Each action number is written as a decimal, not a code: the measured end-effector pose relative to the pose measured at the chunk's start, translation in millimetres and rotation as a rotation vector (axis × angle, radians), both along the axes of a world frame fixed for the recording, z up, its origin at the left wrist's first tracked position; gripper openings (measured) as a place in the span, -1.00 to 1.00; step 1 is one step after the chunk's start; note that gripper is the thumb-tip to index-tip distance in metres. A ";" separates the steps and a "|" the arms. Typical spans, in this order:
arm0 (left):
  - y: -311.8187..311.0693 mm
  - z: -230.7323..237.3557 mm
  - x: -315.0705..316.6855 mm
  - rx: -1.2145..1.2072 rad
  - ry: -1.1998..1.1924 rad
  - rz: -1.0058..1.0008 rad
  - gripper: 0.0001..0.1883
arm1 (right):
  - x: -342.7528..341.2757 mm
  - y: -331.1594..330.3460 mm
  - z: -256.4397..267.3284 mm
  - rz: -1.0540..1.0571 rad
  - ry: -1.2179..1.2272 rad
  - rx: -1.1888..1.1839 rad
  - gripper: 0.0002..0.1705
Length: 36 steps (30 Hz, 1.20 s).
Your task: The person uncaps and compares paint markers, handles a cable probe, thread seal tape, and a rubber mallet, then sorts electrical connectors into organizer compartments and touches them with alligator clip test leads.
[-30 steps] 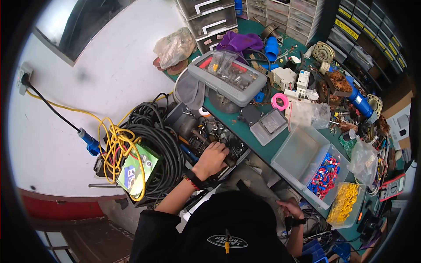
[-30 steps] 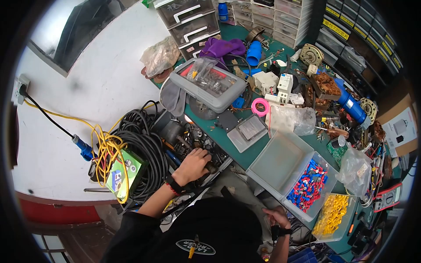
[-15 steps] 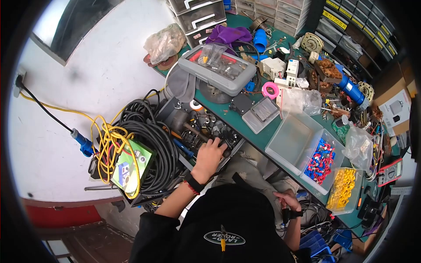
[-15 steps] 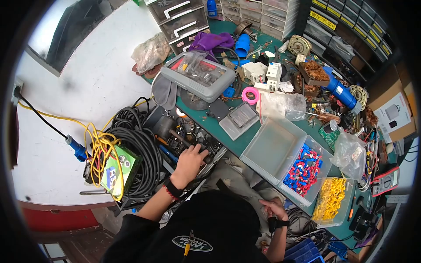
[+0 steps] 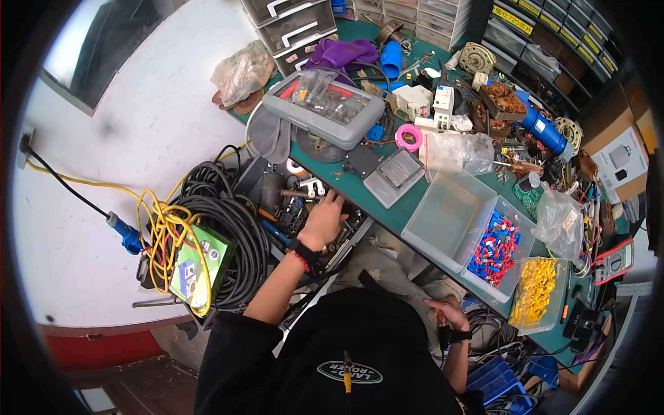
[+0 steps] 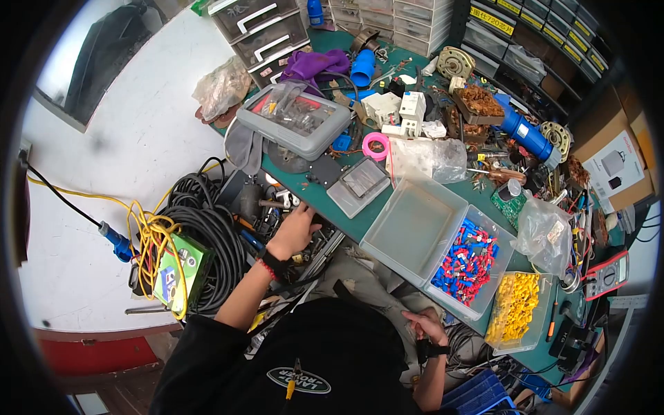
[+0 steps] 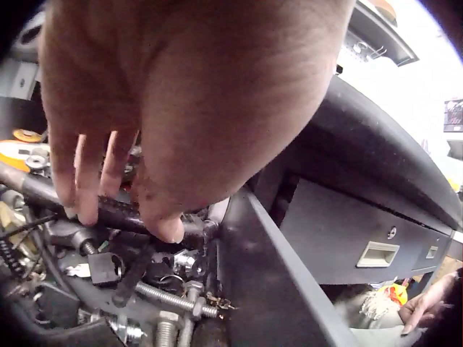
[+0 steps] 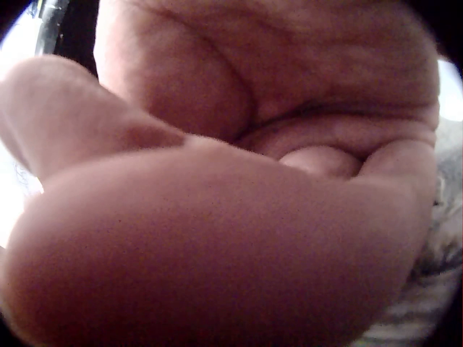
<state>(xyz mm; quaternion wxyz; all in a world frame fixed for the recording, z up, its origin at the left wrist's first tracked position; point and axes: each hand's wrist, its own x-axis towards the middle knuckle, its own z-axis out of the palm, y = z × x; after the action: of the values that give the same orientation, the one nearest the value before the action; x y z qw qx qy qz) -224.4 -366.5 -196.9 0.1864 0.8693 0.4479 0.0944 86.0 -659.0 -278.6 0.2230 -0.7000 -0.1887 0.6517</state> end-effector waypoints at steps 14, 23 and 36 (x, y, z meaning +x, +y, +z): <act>-130.9 42.5 83.4 -0.148 -0.049 -0.298 -0.79 | 1.0 -26.7 -3.9 -0.105 0.076 0.115 -0.43; -120.2 -41.2 99.6 -0.261 0.456 -0.574 -0.51 | -32.8 -70.0 14.1 -0.335 -0.022 0.109 -0.48; -82.8 -99.8 132.5 -0.795 0.291 -0.410 -0.43 | -15.5 -89.1 -24.9 -0.414 0.124 0.274 -0.49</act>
<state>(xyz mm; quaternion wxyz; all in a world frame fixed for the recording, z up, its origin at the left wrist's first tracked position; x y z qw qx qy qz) -91.9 -449.4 -296.7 0.4548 0.8053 0.2900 -0.2459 70.4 -748.1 -303.4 0.4554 -0.6457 -0.1140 0.6022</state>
